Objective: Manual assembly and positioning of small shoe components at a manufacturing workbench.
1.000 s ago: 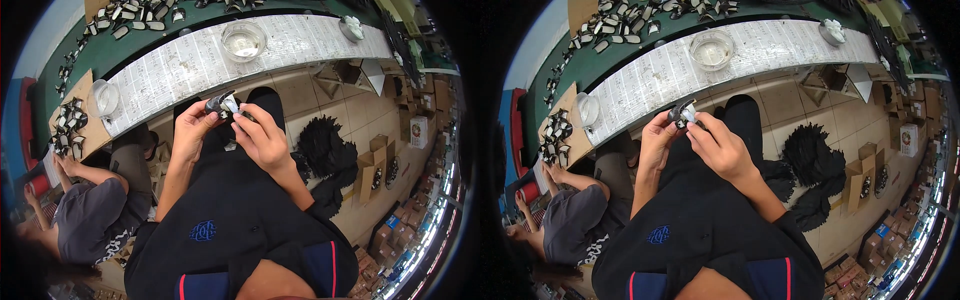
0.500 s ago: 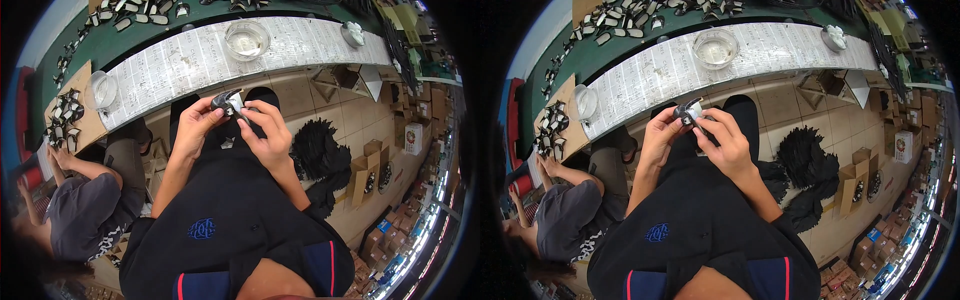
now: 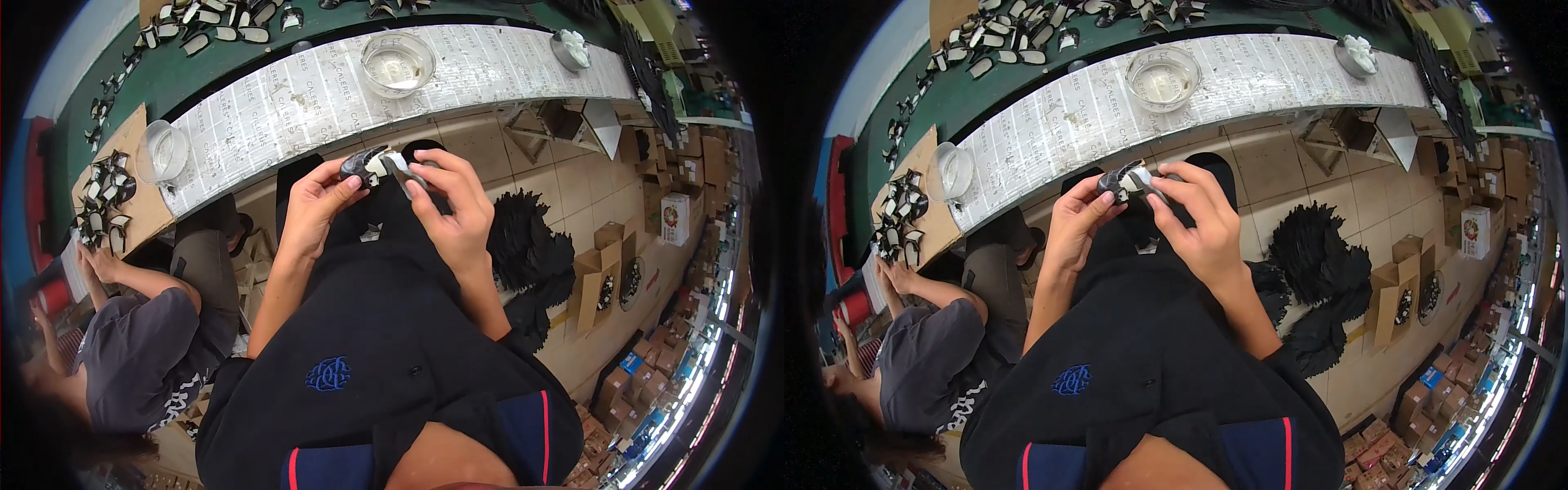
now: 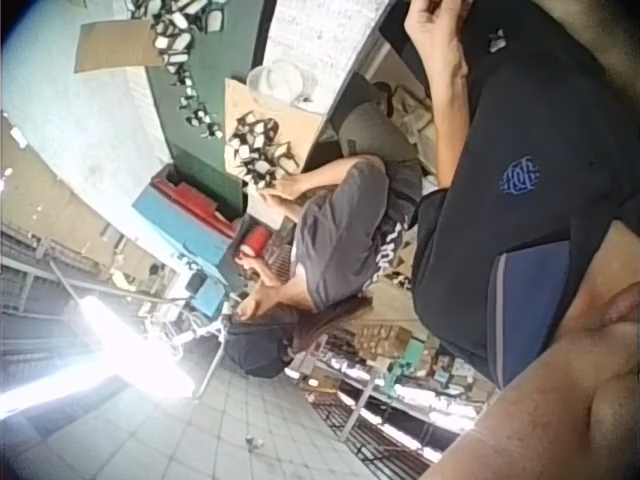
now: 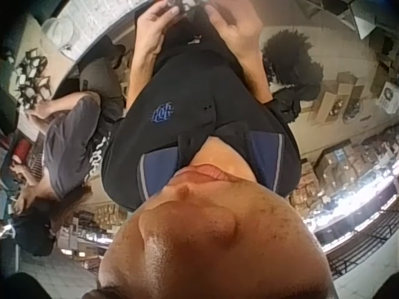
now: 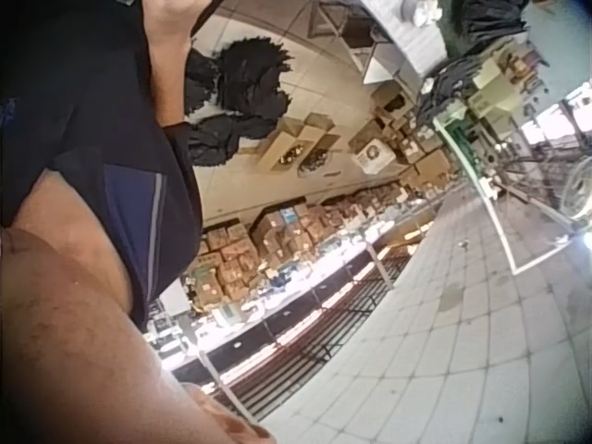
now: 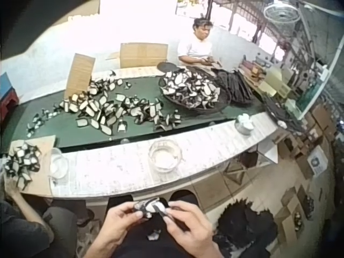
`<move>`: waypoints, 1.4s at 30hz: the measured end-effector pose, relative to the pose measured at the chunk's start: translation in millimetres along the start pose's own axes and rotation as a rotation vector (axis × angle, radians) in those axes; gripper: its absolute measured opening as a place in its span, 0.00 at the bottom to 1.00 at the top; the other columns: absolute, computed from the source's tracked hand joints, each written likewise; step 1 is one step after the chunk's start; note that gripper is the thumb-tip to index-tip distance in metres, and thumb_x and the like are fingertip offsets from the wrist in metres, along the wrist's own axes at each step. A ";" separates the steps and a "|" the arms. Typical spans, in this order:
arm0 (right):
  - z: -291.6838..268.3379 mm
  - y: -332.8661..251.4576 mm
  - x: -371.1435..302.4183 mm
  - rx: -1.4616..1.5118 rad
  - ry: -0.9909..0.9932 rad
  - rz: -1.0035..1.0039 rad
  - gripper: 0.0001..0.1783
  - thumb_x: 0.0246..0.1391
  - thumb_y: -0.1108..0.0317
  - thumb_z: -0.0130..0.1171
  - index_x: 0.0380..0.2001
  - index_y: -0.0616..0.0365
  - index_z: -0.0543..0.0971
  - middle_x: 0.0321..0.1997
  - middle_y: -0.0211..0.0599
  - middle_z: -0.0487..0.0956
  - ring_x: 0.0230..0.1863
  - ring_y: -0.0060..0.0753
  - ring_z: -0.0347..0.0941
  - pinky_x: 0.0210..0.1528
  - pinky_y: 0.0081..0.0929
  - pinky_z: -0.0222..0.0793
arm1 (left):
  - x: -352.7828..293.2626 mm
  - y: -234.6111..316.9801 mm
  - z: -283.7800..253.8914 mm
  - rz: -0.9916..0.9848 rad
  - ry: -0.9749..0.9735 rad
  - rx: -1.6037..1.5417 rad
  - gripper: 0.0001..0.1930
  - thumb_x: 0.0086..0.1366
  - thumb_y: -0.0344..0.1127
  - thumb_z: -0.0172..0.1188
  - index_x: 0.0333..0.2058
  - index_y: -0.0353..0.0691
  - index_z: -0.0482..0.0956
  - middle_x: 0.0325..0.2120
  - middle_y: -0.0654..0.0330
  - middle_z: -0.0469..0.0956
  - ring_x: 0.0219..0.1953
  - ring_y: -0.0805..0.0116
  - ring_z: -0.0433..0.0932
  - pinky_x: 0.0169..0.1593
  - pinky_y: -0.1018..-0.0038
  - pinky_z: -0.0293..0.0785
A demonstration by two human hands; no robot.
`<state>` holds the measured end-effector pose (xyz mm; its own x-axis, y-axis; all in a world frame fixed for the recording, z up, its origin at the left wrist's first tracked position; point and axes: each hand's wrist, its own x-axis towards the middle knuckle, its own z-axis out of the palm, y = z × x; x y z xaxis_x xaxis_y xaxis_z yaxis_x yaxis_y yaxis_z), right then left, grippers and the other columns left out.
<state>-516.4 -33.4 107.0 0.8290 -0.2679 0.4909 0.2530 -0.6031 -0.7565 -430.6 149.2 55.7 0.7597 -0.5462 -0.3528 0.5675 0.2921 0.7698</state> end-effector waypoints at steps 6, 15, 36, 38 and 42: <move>2.6 -2.5 8.5 -0.027 -0.107 -0.100 0.13 0.49 0.80 0.67 0.40 0.64 0.81 0.48 0.45 0.80 0.46 0.42 0.80 0.47 0.30 0.77 | -1.7 0.7 1.8 0.007 0.000 0.038 0.16 0.65 0.27 0.63 0.51 0.32 0.78 0.43 0.58 0.81 0.45 0.72 0.80 0.51 0.73 0.80; 5.9 4.2 12.8 -0.129 -0.112 -0.150 0.15 0.50 0.79 0.67 0.42 0.63 0.79 0.48 0.46 0.78 0.43 0.48 0.80 0.42 0.34 0.78 | -1.5 1.6 2.2 0.035 -0.001 0.094 0.16 0.65 0.26 0.63 0.51 0.32 0.78 0.44 0.58 0.81 0.44 0.72 0.80 0.51 0.74 0.80; -26.3 -7.2 4.6 -0.030 0.142 0.167 0.11 0.54 0.81 0.64 0.42 0.67 0.81 0.48 0.42 0.80 0.41 0.24 0.79 0.38 0.19 0.79 | -14.0 6.2 -0.4 -0.090 -0.071 -0.098 0.12 0.70 0.30 0.58 0.50 0.33 0.77 0.45 0.60 0.79 0.47 0.72 0.79 0.54 0.69 0.81; -21.7 -12.9 6.5 0.008 0.145 0.150 0.11 0.54 0.81 0.64 0.42 0.67 0.81 0.48 0.42 0.80 0.42 0.24 0.79 0.39 0.19 0.79 | -20.9 10.9 -0.8 -0.072 -0.049 -0.079 0.12 0.70 0.30 0.57 0.50 0.33 0.77 0.44 0.60 0.79 0.47 0.72 0.79 0.53 0.70 0.81; -13.5 -29.4 -0.4 0.083 0.121 0.106 0.11 0.54 0.80 0.65 0.42 0.66 0.81 0.48 0.41 0.80 0.42 0.23 0.78 0.40 0.18 0.77 | -28.8 11.5 -13.5 -0.025 -0.079 -0.028 0.15 0.70 0.31 0.57 0.53 0.34 0.75 0.47 0.59 0.79 0.49 0.70 0.79 0.54 0.69 0.80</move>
<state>-530.9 -25.7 134.9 0.7883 -0.4180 0.4515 0.2120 -0.5043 -0.8371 -441.6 178.9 67.6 0.7186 -0.6133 -0.3279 0.5953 0.2985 0.7460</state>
